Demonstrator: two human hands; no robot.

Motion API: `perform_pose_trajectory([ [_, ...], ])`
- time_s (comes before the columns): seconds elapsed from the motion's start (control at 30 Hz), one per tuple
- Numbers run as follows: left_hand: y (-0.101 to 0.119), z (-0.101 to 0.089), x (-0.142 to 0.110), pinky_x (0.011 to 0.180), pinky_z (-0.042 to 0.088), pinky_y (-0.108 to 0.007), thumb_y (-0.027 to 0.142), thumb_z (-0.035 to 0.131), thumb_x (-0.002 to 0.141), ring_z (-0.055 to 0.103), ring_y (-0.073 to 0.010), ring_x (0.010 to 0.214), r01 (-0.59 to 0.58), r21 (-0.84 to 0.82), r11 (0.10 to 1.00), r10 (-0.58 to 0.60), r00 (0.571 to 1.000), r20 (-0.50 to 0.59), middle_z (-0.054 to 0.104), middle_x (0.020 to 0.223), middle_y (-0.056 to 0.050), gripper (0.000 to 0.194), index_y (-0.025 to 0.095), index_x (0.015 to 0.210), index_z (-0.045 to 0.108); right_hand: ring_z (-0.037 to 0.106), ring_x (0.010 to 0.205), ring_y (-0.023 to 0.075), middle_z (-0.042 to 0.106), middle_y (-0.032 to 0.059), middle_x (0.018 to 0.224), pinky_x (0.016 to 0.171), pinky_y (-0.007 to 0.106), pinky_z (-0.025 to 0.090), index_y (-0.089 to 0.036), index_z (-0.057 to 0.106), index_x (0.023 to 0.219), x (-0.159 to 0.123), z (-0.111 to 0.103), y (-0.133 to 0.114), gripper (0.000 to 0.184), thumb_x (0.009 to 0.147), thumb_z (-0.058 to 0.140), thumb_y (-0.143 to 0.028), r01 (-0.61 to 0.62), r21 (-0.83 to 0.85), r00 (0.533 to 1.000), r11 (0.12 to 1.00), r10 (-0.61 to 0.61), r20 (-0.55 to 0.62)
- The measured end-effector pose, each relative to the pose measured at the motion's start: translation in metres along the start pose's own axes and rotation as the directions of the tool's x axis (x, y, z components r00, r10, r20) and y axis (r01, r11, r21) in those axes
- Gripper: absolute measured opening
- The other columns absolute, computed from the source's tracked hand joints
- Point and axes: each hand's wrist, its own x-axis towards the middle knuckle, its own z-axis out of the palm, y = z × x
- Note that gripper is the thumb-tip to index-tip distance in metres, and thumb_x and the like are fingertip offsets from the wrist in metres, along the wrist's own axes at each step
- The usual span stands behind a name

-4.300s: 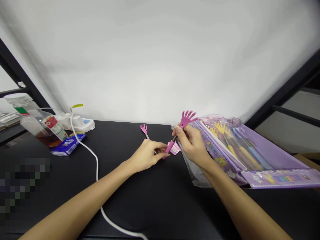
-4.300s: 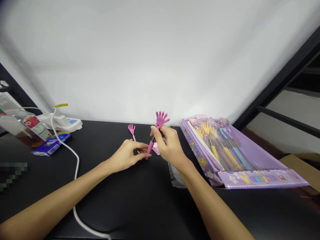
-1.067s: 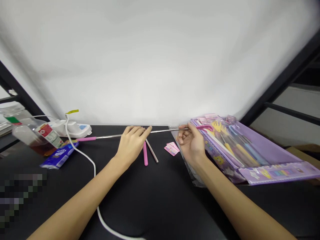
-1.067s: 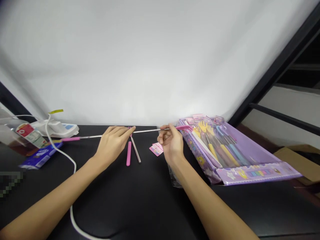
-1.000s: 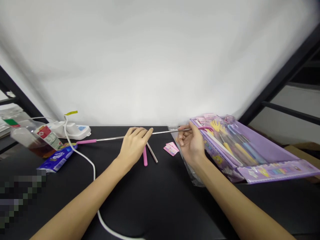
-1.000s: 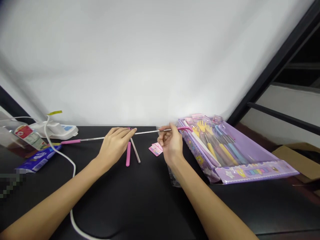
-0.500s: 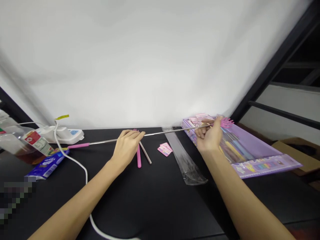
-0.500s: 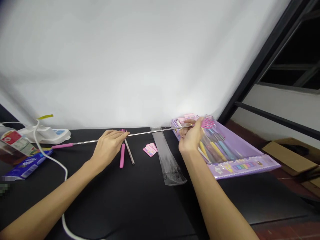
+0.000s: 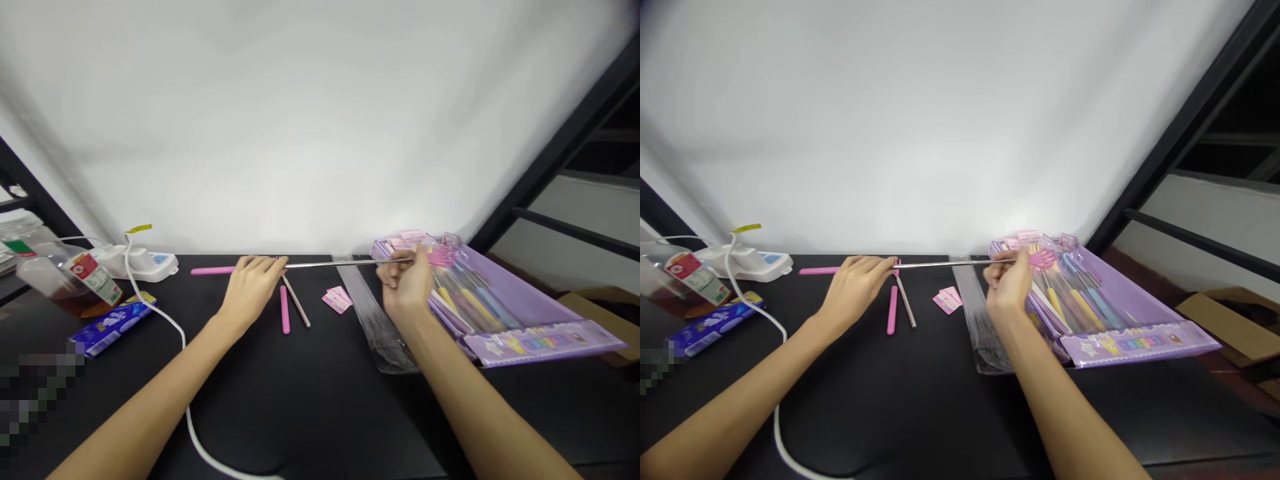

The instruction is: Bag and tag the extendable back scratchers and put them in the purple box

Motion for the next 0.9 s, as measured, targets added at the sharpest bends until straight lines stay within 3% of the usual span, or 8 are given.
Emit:
perform_pose_trajectory([
  [0.13,-0.002,-0.006,0.004,0.086,0.047,-0.038,0.017,0.054,0.098,0.071,-0.0219,0.084,-0.037,0.019,0.999,0.038,0.999,-0.024,0.076,0.093,-0.008,0.014,0.016,0.099,0.067,0.025,0.028,0.0056,0.036,-0.0064,0.034,0.033,0.019,0.02,-0.018,0.051,0.057,0.009,-0.005,-0.001,0.054,0.102,0.034,-0.042,0.013,-0.014,1.0,1.0,-0.013,0.003],
  [0.33,0.021,-0.011,0.011,0.091,0.046,-0.037,0.02,0.051,0.1,0.07,-0.0203,0.091,-0.125,-0.023,0.992,0.124,0.991,-0.048,0.076,0.096,-0.008,0.015,0.016,0.102,0.066,0.037,0.03,0.0084,0.049,-0.0016,0.039,0.034,0.02,0.027,-0.017,0.06,0.068,-0.024,0.008,0.023,0.048,0.096,0.044,-0.051,-0.141,-0.105,0.953,0.984,0.164,0.255],
  [0.5,-0.002,-0.01,0.001,0.07,0.045,-0.032,0.026,0.051,0.101,0.068,-0.0191,0.073,-0.026,0.064,0.998,0.023,0.999,0.048,0.073,0.082,-0.004,0.016,0.018,0.105,0.065,0.024,0.027,0.0057,0.039,-0.0064,0.034,0.033,0.018,0.022,-0.019,0.053,0.06,0.005,-0.003,0.003,0.044,0.098,0.043,-0.039,-0.022,-0.001,0.995,1.0,0.022,0.093],
  [0.57,-0.004,-0.01,0.001,0.063,0.043,-0.03,0.027,0.05,0.102,0.067,-0.0186,0.069,-0.019,0.076,0.997,0.014,0.998,0.066,0.072,0.08,-0.004,0.017,0.018,0.101,0.064,0.024,0.027,0.0059,0.038,-0.0069,0.034,0.033,0.018,0.021,-0.019,0.052,0.06,0.01,-0.005,0.001,0.042,0.097,0.042,-0.037,0.013,0.016,0.996,1.0,-0.014,0.086],
  [0.63,0.002,-0.012,0.005,0.059,0.041,-0.03,0.026,0.045,0.103,0.067,-0.0184,0.069,-0.042,0.066,0.997,0.037,0.997,0.074,0.071,0.08,-0.004,0.021,0.017,0.101,0.064,0.032,0.029,0.0067,0.044,-0.0051,0.038,0.033,0.018,0.022,-0.019,0.053,0.062,0.001,-0.003,0.009,0.041,0.095,0.046,-0.043,-0.03,-0.033,0.99,0.999,0.035,0.134],
  [0.7,0.014,-0.015,0.01,0.058,0.041,-0.029,0.025,0.042,0.104,0.066,-0.0181,0.069,-0.067,0.058,0.996,0.062,0.995,0.08,0.07,0.078,-0.003,0.023,0.017,0.104,0.063,0.041,0.032,0.0083,0.052,-0.0021,0.044,0.032,0.018,0.024,-0.019,0.057,0.068,-0.018,0.002,0.024,0.041,0.09,0.052,-0.054,-0.139,-0.143,0.949,0.98,0.173,0.262],
  [0.8,0.027,-0.018,0.012,0.059,0.042,-0.029,0.023,0.041,0.105,0.066,-0.0175,0.068,-0.086,0.053,0.995,0.082,0.994,0.072,0.07,0.079,-0.003,0.023,0.015,0.109,0.062,0.042,0.032,0.0107,0.053,-0.0029,0.043,0.031,0.019,0.027,-0.019,0.06,0.081,-0.047,0.007,0.042,0.045,0.086,0.052,-0.064,-0.165,-0.262,0.813,0.951,0.282,0.509],
  [0.9,0.031,-0.02,0.01,0.057,0.04,-0.029,0.027,0.041,0.105,0.067,-0.0168,0.067,-0.069,0.046,0.997,0.067,0.996,0.053,0.07,0.08,-0.003,0.025,0.016,0.109,0.063,0.041,0.033,0.0097,0.054,-0.0036,0.044,0.032,0.019,0.028,-0.02,0.059,0.084,-0.058,0.011,0.045,0.045,0.085,0.055,-0.065,-0.141,-0.301,0.765,0.943,0.297,0.572],
])
